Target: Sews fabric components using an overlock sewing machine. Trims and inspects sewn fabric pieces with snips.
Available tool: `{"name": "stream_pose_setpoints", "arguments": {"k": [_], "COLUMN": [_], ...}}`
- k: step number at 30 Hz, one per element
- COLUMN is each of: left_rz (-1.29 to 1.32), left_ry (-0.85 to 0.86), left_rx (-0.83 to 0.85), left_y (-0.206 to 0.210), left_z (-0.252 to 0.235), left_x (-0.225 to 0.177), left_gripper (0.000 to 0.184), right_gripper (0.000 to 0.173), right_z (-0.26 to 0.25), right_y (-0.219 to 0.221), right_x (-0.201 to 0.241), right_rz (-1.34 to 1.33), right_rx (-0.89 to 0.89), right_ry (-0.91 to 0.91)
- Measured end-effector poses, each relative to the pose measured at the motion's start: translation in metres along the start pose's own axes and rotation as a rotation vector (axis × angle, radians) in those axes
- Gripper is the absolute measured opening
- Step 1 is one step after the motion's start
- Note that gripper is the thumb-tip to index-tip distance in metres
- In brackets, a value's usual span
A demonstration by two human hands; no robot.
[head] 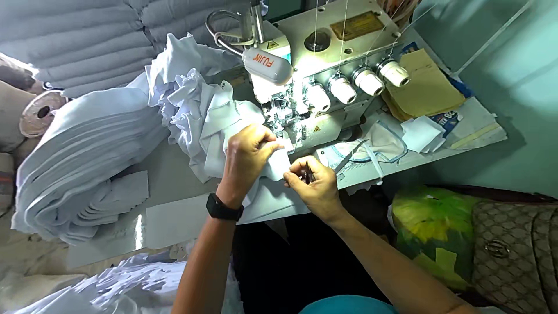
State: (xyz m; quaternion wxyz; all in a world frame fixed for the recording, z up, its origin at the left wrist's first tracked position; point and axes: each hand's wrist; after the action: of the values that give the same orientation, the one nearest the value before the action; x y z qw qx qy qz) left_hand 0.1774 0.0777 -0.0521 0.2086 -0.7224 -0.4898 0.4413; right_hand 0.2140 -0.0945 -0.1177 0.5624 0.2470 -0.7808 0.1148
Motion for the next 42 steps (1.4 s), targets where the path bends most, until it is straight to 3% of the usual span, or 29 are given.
{"name": "stream_pose_setpoints", "arguments": {"k": [4, 6, 12, 19, 24, 27, 31, 36, 39, 42], "left_rz": [-0.525, -0.665, -0.388, -0.181, 0.165, 0.429, 0.441, 0.028, -0.251, -0.329], "left_ry": [-0.024, -0.087, -0.116, -0.155, -0.245, -0.316, -0.298, -0.367, -0.468, -0.525], "left_rx": [-0.018, -0.060, -0.015, 0.149, -0.022, -0.220, -0.304, -0.362, -0.277, -0.272], "left_y": [0.018, 0.036, 0.024, -0.010, -0.004, 0.005, 0.001, 0.002, 0.003, -0.007], "left_z": [0.029, 0.047, 0.038, 0.004, -0.027, -0.021, 0.025, 0.113, 0.163, 0.200], "left_x": [-0.040, -0.048, -0.029, 0.013, 0.080, 0.086, 0.049, 0.027, 0.027, 0.034], "left_gripper": [0.020, 0.027, 0.031, 0.029, 0.036, 0.035, 0.039, 0.022, 0.019, 0.017], "right_gripper": [0.005, 0.003, 0.010, 0.013, 0.008, 0.008, 0.008, 0.021, 0.021, 0.026], "right_z": [0.005, 0.000, -0.022, -0.048, -0.034, -0.019, 0.000, 0.013, 0.013, 0.008], "right_y": [-0.008, -0.008, -0.005, -0.001, -0.027, -0.056, -0.075, -0.070, -0.077, -0.095], "right_x": [0.002, 0.003, 0.003, 0.005, 0.010, 0.005, 0.000, -0.015, -0.017, -0.010], "right_rz": [0.106, 0.159, 0.195, 0.498, 0.107, 0.141, 0.301, 0.540, 0.617, 0.770], "right_rx": [0.001, 0.003, 0.032, 0.020, 0.002, -0.104, -0.052, 0.124, 0.216, 0.225], "right_ry": [-0.098, -0.131, -0.194, -0.267, -0.030, 0.177, 0.303, 0.332, 0.320, 0.308]}}
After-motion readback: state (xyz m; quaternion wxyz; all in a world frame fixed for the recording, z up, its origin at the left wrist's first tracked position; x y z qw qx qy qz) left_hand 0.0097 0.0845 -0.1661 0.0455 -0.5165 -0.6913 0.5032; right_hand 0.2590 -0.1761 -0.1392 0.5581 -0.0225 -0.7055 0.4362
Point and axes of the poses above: each hand's wrist, its own z-axis away from the middle knuckle, its own y-axis out of the palm, x = y × z, and after that the axes turned 9 degrees about -z, right-handed
